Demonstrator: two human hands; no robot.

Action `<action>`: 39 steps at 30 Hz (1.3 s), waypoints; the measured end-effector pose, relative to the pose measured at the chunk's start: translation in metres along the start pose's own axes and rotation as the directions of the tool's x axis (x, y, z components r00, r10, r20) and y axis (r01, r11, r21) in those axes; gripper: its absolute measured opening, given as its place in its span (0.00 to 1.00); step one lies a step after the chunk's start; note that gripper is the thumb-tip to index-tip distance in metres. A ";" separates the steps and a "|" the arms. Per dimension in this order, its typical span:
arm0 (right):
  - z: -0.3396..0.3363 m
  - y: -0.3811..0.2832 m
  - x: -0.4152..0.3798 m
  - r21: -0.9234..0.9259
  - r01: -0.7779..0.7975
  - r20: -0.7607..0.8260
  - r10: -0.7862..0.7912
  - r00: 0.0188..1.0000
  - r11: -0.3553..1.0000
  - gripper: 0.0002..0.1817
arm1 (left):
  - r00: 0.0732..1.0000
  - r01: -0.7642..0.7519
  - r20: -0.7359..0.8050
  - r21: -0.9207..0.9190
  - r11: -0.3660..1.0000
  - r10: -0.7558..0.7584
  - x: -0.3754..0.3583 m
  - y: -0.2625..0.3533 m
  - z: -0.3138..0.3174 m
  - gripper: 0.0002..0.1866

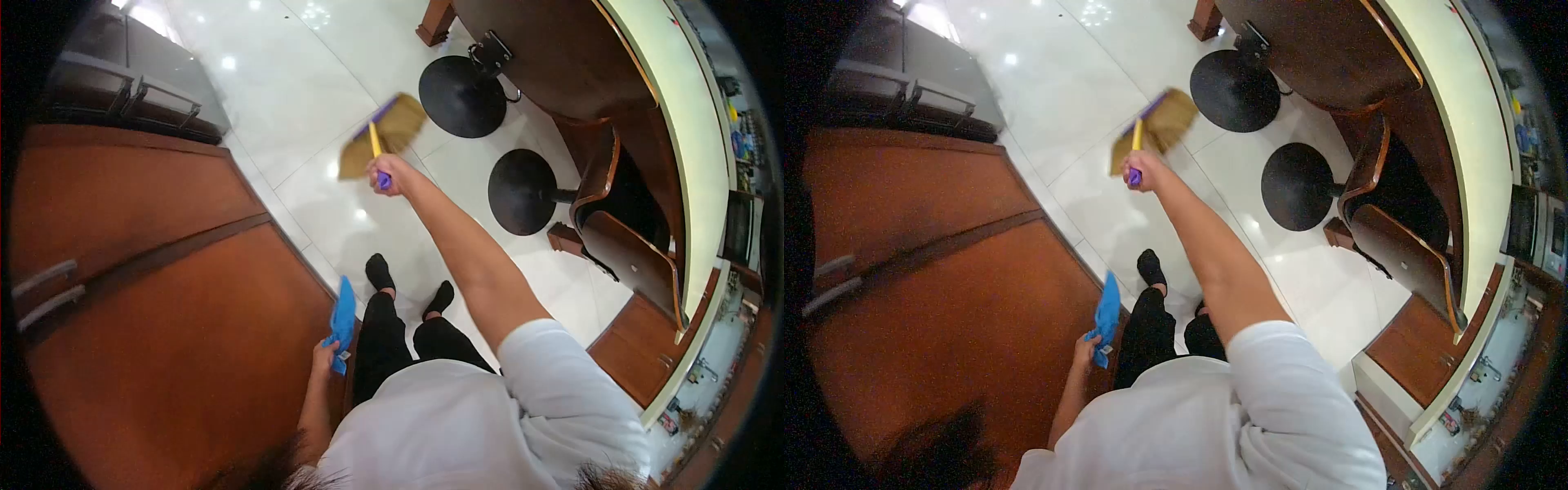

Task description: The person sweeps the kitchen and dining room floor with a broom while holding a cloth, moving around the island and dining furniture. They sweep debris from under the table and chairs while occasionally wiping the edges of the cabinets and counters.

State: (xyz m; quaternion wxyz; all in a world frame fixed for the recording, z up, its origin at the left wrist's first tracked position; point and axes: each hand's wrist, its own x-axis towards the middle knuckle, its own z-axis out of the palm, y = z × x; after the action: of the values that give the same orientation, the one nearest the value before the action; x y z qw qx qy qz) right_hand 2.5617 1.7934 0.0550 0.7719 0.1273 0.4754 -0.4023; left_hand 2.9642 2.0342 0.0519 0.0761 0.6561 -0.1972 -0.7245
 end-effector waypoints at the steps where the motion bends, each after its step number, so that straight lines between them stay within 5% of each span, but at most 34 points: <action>1: -0.005 -0.009 0.003 0.051 -0.099 0.039 0.097 0.994 0.994 0.02 | 1.000 0.009 0.009 0.011 1.000 -0.009 0.006 -0.001 -0.007 0.10; 3: -0.051 0.006 0.015 -0.034 0.088 0.166 -0.082 0.983 0.996 0.02 | 0.998 0.057 0.000 0.428 0.902 -0.063 0.015 -0.001 -0.020 0.09; 5: -0.090 0.030 -0.028 -0.392 0.238 0.023 -0.249 0.968 0.889 0.06 | 0.999 0.031 -0.007 0.532 0.846 -0.033 0.029 -0.004 -0.041 0.08; 7: -0.148 0.068 -0.070 -0.629 0.228 -0.046 -0.328 0.943 0.744 0.10 | 1.000 0.004 -0.014 0.617 0.787 0.005 0.054 -0.008 -0.065 0.08; 9: -0.182 0.112 -0.178 -0.647 0.188 -0.117 -0.340 0.933 0.738 0.10 | 0.987 -0.113 -0.043 0.499 0.859 0.154 0.078 -0.007 -0.082 0.07; 11: -0.203 0.164 -0.312 -0.604 0.013 -0.314 -0.252 0.915 0.797 0.11 | 0.991 -0.004 -0.115 0.523 0.852 0.075 0.080 0.034 -0.067 0.08; 14: -0.264 0.277 -0.508 -0.368 -0.278 -0.564 0.025 0.826 0.887 0.14 | 0.960 -0.178 -0.123 0.423 0.889 0.251 0.087 0.076 -0.052 0.08; 15: -0.241 0.292 -0.562 -0.109 -0.374 -0.657 0.216 0.723 0.921 0.18 | 0.942 -0.267 -0.104 0.348 0.899 0.320 0.090 0.093 -0.046 0.09; 17: -0.224 0.330 -0.634 0.178 -0.189 -0.504 0.254 0.825 0.966 0.24 | 0.909 -0.370 -0.086 0.282 0.885 0.408 0.092 0.134 -0.025 0.09; 18: -0.217 0.340 -0.646 0.388 -0.150 -0.544 0.357 0.759 0.909 0.16 | 0.856 -0.484 -0.091 0.201 0.851 0.509 0.084 0.157 -0.006 0.09; 19: -0.232 0.358 -0.645 0.389 -0.146 -0.531 0.350 0.772 0.910 0.16 | 0.793 -0.590 -0.103 0.118 0.799 0.601 0.080 0.177 0.009 0.08; 20: -0.258 0.376 -0.640 0.522 -0.080 -0.534 0.398 0.746 0.849 0.13 | 0.783 -0.602 -0.102 0.129 0.788 0.614 0.084 0.194 0.019 0.08; 22: -0.293 0.396 -0.595 0.339 0.026 -0.640 0.211 0.738 0.940 0.03 | 0.742 -0.640 -0.125 0.160 0.752 0.658 0.089 0.223 0.035 0.10; 23: -0.323 0.392 -0.553 0.480 -0.084 -0.517 0.359 0.777 0.873 0.09 | 0.737 -0.645 -0.120 0.172 0.745 0.666 0.087 0.234 0.043 0.10; 24: -0.346 0.390 -0.505 0.196 -0.124 -0.581 0.217 0.784 0.973 0.17 | 0.752 -0.636 -0.105 0.142 0.758 0.651 0.081 0.245 0.055 0.10; 25: -0.314 0.359 -0.462 0.210 0.249 -0.555 -0.095 0.827 0.945 0.15 | 0.768 -0.626 -0.085 0.111 0.772 0.635 0.077 0.254 0.066 0.11; 26: -0.410 0.399 -0.389 0.378 0.103 -0.497 0.108 0.861 0.920 0.14 | 0.767 -0.628 -0.070 0.125 0.768 0.638 0.072 0.261 0.075 0.11; 28: -0.333 0.300 -0.292 0.233 0.318 -0.610 -0.117 0.784 0.919 0.12 | 0.786 -0.601 -0.068 0.147 0.786 0.614 0.068 0.270 0.090 0.12; 29: -0.379 0.296 -0.201 0.249 0.403 -0.561 -0.208 0.801 0.881 0.10 | 0.788 -0.599 -0.052 0.164 0.784 0.613 0.064 0.275 0.099 0.12; 30: -0.343 0.250 -0.160 -0.393 0.326 -0.318 -0.460 0.829 0.860 0.07 | 0.820 -0.558 -0.033 0.176 0.811 0.572 0.059 0.277 0.104 0.12; 31: -0.300 0.199 -0.121 -0.857 0.314 -0.036 -0.656 0.754 0.408 0.06 | 0.850 -0.514 -0.020 0.190 0.837 0.526 0.057 0.278 0.106 0.12; 32: -0.228 0.139 -0.110 -0.885 0.342 0.023 -0.703 0.711 0.316 0.08 | 0.856 -0.503 -0.014 0.215 0.837 0.517 0.060 0.277 0.106 0.12; 34: -0.150 0.069 -0.034 -0.899 0.429 0.356 -0.717 0.599 -0.088 0.07 | 0.857 -0.500 -0.021 0.212 0.840 0.515 0.076 0.273 0.101 0.12; 35: -0.101 0.040 -0.031 -0.788 0.615 0.394 -0.777 0.491 -0.011 0.07 | 0.864 -0.488 -0.013 0.221 0.844 0.503 0.092 0.271 0.091 0.12; 36: -0.068 0.009 -0.015 -0.812 0.544 0.523 -0.680 0.514 -0.212 0.07 | 0.852 -0.488 -0.037 0.306 0.818 0.522 0.114 0.267 0.080 0.12; 37: -0.046 -0.006 0.008 -0.786 0.594 0.527 -0.691 0.495 -0.174 0.06 | 0.839 -0.479 -0.062 0.386 0.788 0.541 0.130 0.266 0.074 0.11; 38: -0.017 -0.026 0.011 -0.556 0.615 0.231 -0.607 0.761 0.559 0.06 | 0.847 -0.465 -0.070 0.381 0.799 0.526 0.138 0.270 0.074 0.11; 39: -0.012 -0.036 0.022 -0.310 0.471 0.163 -0.442 0.882 0.826 0.06 | 0.848 -0.455 -0.084 0.390 0.801 0.523 0.144 0.275 0.077 0.11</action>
State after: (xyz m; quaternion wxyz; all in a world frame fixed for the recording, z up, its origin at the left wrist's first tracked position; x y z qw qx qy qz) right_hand 2.5324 1.7659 0.0368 0.6827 -0.1427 0.5212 -0.4919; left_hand 2.8298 1.7450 0.0302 0.1593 0.6501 -0.4798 -0.5672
